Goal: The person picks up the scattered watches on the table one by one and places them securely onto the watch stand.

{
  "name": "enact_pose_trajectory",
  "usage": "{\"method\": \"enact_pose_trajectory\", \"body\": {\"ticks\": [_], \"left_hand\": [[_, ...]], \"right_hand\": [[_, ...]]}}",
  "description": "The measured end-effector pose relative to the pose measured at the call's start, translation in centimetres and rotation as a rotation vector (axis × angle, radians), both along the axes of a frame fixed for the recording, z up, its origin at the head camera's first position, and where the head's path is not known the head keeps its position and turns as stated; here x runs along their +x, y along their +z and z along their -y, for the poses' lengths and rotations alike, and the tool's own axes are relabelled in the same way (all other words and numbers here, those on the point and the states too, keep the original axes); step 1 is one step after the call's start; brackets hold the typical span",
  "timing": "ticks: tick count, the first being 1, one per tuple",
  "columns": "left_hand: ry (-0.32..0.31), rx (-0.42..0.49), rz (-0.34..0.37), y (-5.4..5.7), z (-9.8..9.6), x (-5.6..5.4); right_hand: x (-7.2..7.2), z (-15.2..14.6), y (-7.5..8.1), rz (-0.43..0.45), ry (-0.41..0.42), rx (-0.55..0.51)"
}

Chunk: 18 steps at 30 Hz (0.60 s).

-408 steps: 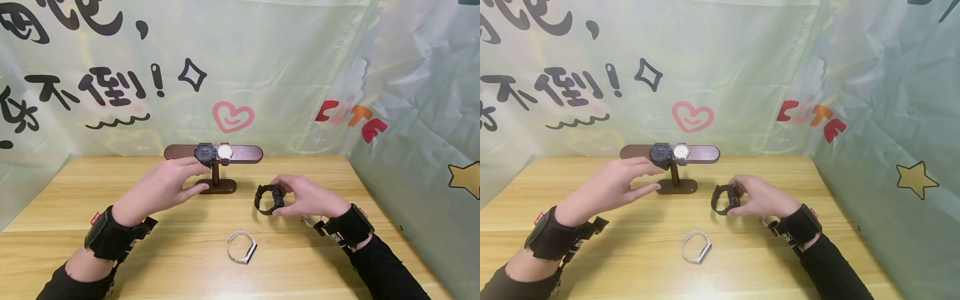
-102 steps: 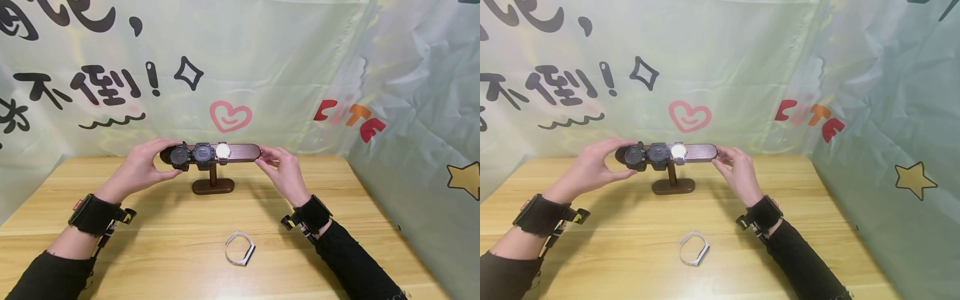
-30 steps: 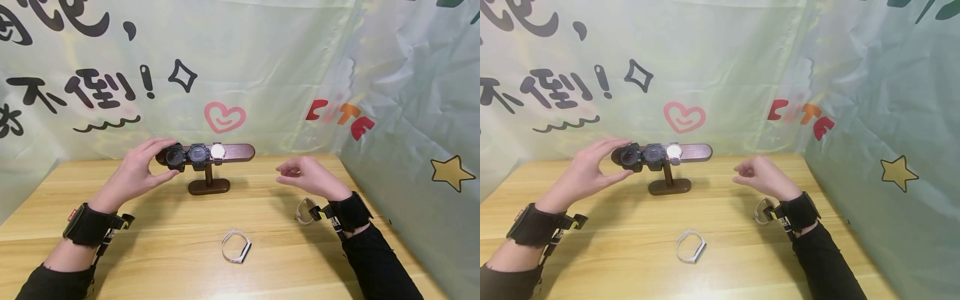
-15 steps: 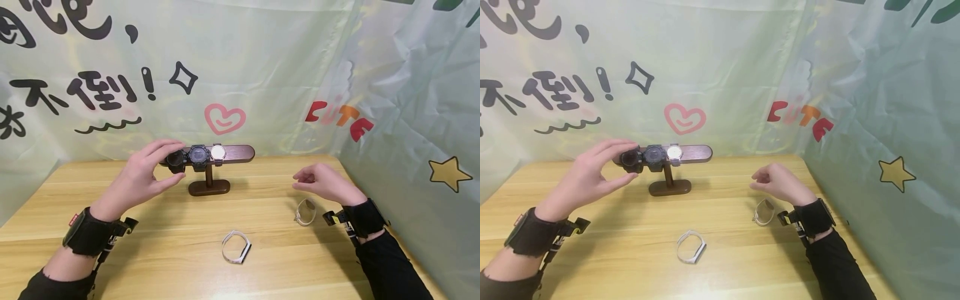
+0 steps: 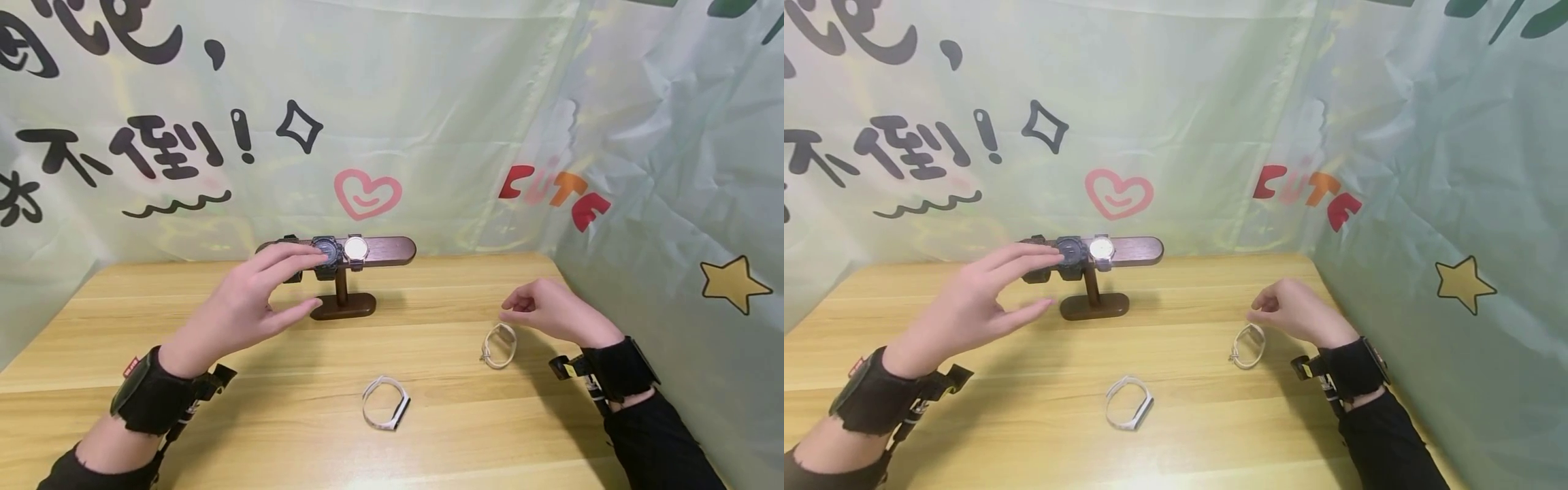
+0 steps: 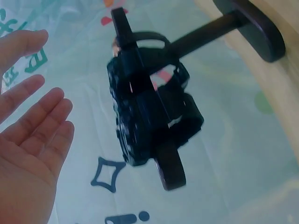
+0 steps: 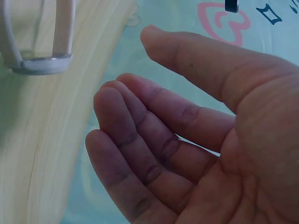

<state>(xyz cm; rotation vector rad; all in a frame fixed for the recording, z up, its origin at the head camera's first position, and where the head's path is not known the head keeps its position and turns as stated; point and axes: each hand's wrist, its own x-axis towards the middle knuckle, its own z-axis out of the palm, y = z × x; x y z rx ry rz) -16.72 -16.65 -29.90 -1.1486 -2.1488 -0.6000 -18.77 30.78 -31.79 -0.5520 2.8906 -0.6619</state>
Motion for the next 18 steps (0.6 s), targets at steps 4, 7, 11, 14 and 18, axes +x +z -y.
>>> {"method": "enact_pose_trajectory", "body": {"ticks": [4, 7, 11, 14, 18], "left_hand": [[-0.025, -0.043, -0.002, -0.3, -0.8, 0.4], [-0.047, -0.067, 0.011, -0.5, -1.2, 0.8], [-0.083, -0.088, 0.014, -1.0, -2.0, 1.0], [-0.121, -0.099, 0.002, -1.5, -2.6, 1.0], [-0.15, -0.118, 0.002, -2.2, -3.1, 1.0]], "right_hand": [[0.2, 0.2, -0.1, -0.005, 0.003, 0.011], [0.4, 0.4, -0.1, -0.001, 0.0, 0.022], [0.9, 0.4, -0.1, 0.005, 0.008, 0.041], [1.2, 0.2, -0.2, 0.012, 0.026, 0.046], [1.4, 0.0, -0.3, 0.023, 0.041, 0.06]]}}
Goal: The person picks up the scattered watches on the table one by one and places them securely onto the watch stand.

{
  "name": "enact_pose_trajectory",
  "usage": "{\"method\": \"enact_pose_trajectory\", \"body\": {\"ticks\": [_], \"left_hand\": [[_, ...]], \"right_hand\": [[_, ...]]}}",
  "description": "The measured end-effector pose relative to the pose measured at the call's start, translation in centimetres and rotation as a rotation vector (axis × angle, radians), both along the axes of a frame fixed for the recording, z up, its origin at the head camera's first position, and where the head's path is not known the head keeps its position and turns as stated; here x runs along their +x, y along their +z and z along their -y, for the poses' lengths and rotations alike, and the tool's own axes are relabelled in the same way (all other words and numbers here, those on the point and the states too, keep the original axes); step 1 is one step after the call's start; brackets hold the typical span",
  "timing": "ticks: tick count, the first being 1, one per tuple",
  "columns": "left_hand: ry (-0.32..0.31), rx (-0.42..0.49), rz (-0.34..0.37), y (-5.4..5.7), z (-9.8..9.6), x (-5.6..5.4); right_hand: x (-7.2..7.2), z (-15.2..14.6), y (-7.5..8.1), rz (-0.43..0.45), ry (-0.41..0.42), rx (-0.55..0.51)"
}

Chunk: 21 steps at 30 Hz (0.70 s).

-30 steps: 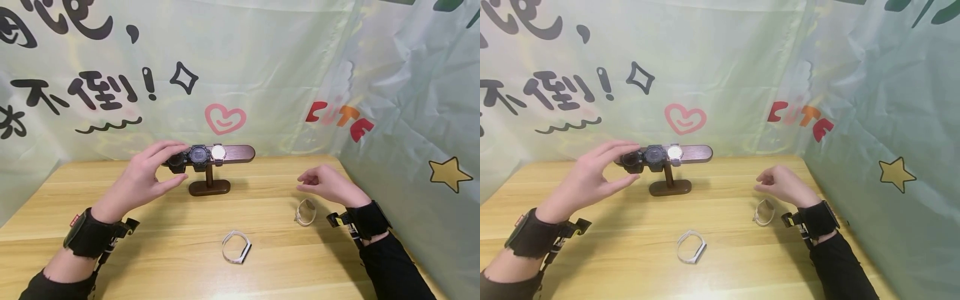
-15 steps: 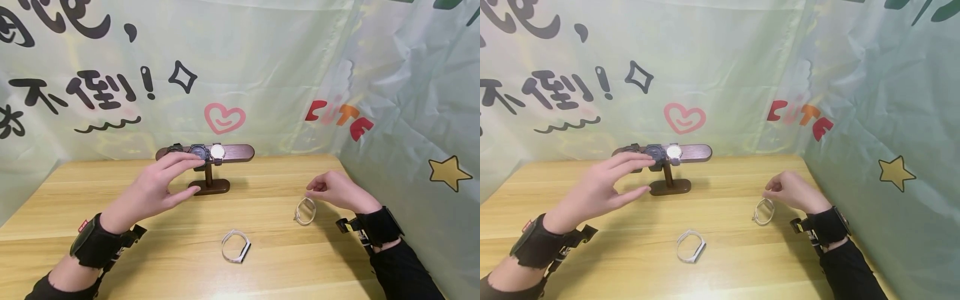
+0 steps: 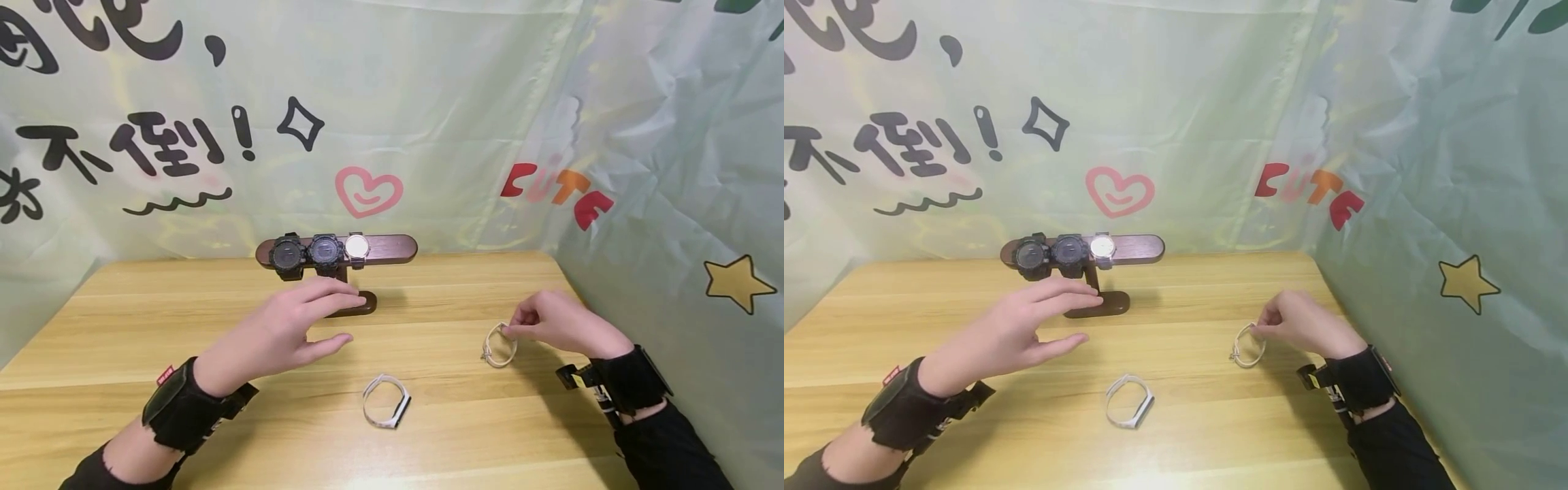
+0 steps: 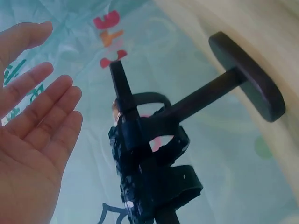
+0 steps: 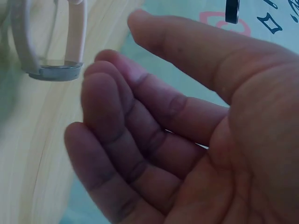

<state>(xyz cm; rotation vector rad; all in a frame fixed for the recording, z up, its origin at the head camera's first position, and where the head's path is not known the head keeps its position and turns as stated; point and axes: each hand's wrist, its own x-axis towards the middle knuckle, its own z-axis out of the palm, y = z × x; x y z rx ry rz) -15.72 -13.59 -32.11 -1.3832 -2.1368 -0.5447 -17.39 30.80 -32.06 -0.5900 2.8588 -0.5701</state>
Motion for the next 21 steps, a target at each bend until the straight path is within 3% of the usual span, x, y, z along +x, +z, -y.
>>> {"method": "enact_pose_trajectory", "body": {"ticks": [21], "left_hand": [[-0.039, -0.043, 0.045, -1.7, -1.1, 0.1]], "right_hand": [[-0.5, -1.1, -1.5, 0.07, 0.013, 0.035]]}}
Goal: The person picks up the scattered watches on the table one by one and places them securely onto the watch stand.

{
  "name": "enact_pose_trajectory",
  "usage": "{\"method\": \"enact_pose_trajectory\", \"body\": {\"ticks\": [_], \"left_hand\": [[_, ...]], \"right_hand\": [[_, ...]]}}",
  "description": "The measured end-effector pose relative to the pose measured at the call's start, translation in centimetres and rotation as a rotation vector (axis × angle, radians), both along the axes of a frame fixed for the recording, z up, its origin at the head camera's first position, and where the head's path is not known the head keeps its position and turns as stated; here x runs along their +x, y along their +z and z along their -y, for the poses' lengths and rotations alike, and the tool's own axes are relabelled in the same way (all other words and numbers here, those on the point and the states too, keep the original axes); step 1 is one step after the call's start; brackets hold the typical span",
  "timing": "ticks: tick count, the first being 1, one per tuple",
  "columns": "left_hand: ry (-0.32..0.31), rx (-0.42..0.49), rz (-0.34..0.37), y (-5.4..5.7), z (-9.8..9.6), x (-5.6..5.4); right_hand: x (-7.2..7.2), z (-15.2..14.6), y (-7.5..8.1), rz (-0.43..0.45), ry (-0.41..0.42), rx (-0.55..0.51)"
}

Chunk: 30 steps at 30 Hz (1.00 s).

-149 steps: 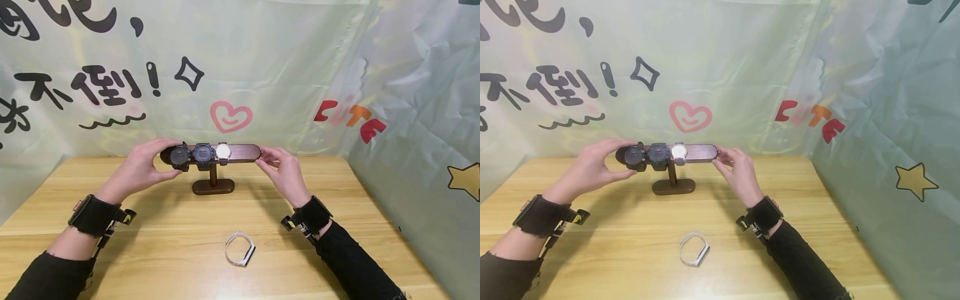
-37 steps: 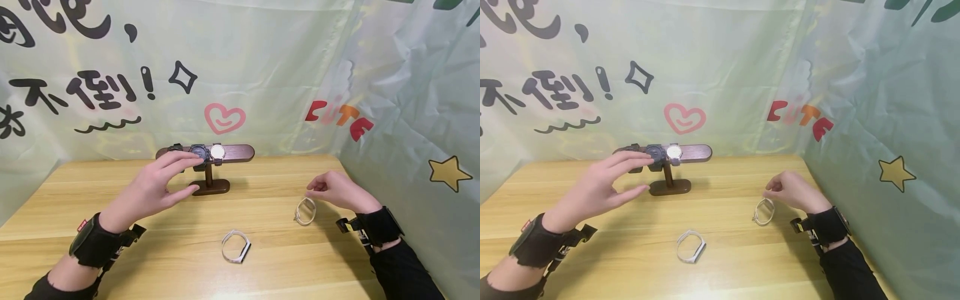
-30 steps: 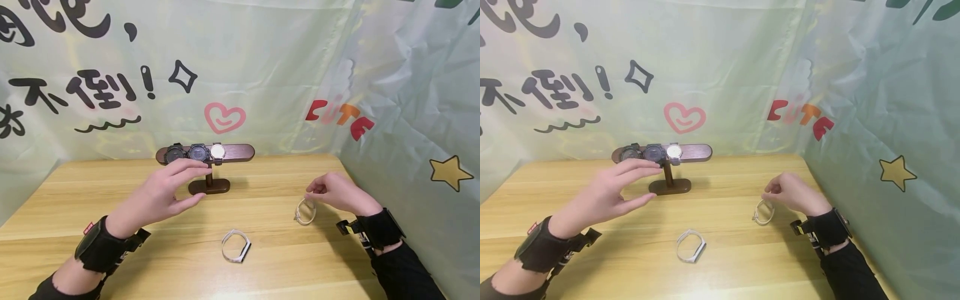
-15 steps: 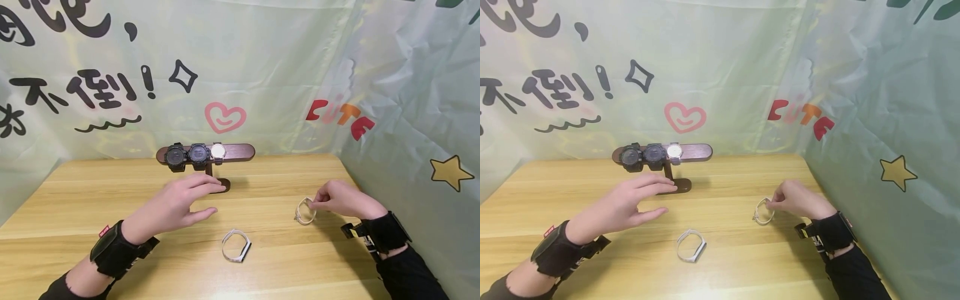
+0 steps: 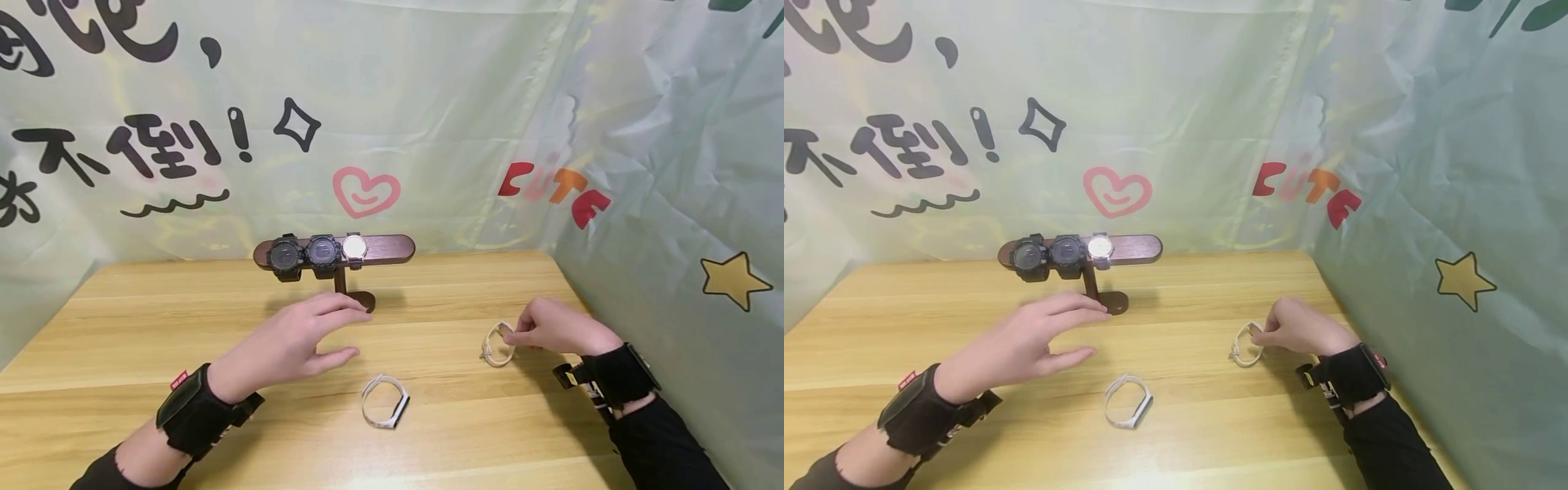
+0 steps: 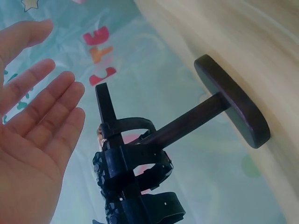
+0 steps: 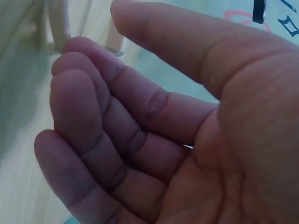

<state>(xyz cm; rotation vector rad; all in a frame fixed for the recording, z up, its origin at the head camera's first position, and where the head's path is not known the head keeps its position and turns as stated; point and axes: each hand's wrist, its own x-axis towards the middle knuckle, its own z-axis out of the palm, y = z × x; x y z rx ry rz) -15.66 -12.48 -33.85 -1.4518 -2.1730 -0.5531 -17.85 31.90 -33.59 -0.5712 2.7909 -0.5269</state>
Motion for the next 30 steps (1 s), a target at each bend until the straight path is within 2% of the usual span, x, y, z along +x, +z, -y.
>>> {"method": "enact_pose_trajectory", "body": {"ticks": [10, 17, 24, 30], "left_hand": [[0.023, -0.037, 0.033, -0.5, -0.3, 0.3], [0.011, -0.047, 0.04, -0.8, -0.6, 0.3], [0.016, -0.058, 0.058, -1.0, -0.8, 0.2], [0.023, -0.072, 0.06, -1.3, -0.8, 0.2]], "right_hand": [[-0.2, -0.1, -0.5, -0.015, -0.017, 0.026], [-0.5, 0.0, -0.8, -0.007, -0.02, 0.018], [-0.9, 0.2, -1.5, -0.035, -0.005, 0.015], [-1.3, 0.8, -1.9, -0.046, -0.032, 0.005]]}}
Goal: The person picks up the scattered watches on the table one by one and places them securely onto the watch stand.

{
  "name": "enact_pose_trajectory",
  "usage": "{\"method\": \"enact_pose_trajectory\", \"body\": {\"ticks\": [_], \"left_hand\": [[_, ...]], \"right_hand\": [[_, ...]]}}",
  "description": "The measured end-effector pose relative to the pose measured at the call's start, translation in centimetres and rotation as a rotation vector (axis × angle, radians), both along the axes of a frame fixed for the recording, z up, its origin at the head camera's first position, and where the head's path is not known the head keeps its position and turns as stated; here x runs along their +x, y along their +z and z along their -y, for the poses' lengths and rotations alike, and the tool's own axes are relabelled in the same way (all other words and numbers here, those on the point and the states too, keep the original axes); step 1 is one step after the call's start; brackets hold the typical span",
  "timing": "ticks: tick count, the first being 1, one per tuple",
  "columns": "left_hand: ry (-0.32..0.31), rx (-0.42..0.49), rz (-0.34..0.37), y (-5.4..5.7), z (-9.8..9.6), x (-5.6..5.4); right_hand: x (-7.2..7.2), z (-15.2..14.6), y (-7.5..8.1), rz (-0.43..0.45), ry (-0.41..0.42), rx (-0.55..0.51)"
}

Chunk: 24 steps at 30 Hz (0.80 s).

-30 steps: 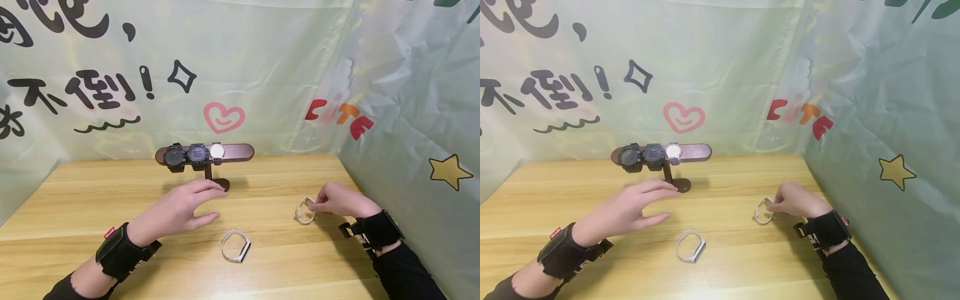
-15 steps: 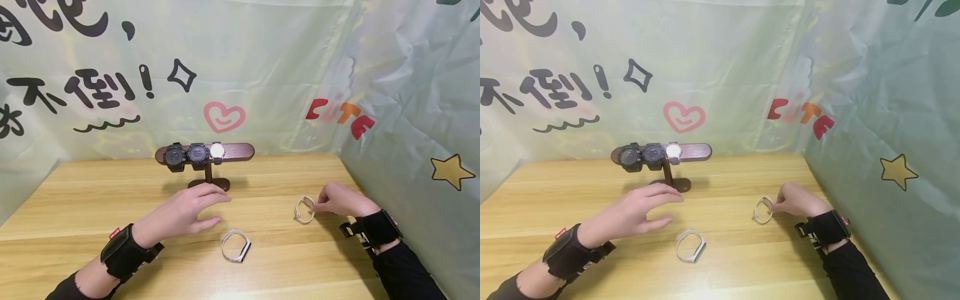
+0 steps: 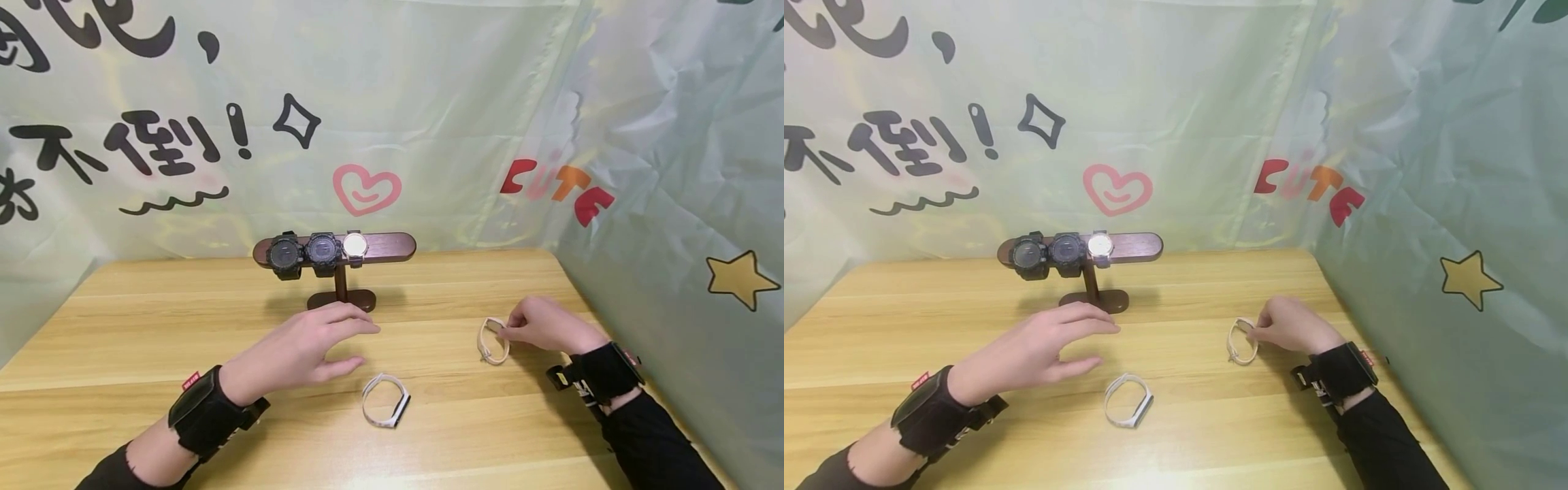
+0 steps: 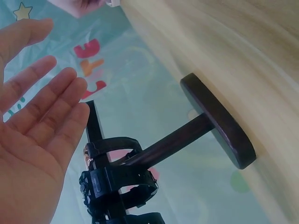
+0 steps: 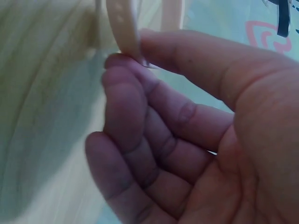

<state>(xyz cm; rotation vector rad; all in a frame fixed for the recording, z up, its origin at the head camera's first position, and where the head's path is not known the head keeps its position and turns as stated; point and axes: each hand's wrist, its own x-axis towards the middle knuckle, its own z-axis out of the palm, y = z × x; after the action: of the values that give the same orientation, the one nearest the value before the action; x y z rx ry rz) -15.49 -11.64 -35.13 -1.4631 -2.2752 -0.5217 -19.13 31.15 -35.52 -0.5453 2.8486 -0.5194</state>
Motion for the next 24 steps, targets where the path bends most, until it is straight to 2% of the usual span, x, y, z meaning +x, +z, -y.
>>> {"method": "enact_pose_trajectory", "body": {"ticks": [6, 24], "left_hand": [[0.0, -0.007, 0.002, -0.1, 0.0, 0.0], [0.001, -0.033, 0.037, -0.5, -0.2, 0.1]], "right_hand": [[-0.3, 0.4, -0.5, -0.031, -0.023, 0.009], [-0.5, 2.1, -1.0, -0.095, 0.0, -0.03]]}}
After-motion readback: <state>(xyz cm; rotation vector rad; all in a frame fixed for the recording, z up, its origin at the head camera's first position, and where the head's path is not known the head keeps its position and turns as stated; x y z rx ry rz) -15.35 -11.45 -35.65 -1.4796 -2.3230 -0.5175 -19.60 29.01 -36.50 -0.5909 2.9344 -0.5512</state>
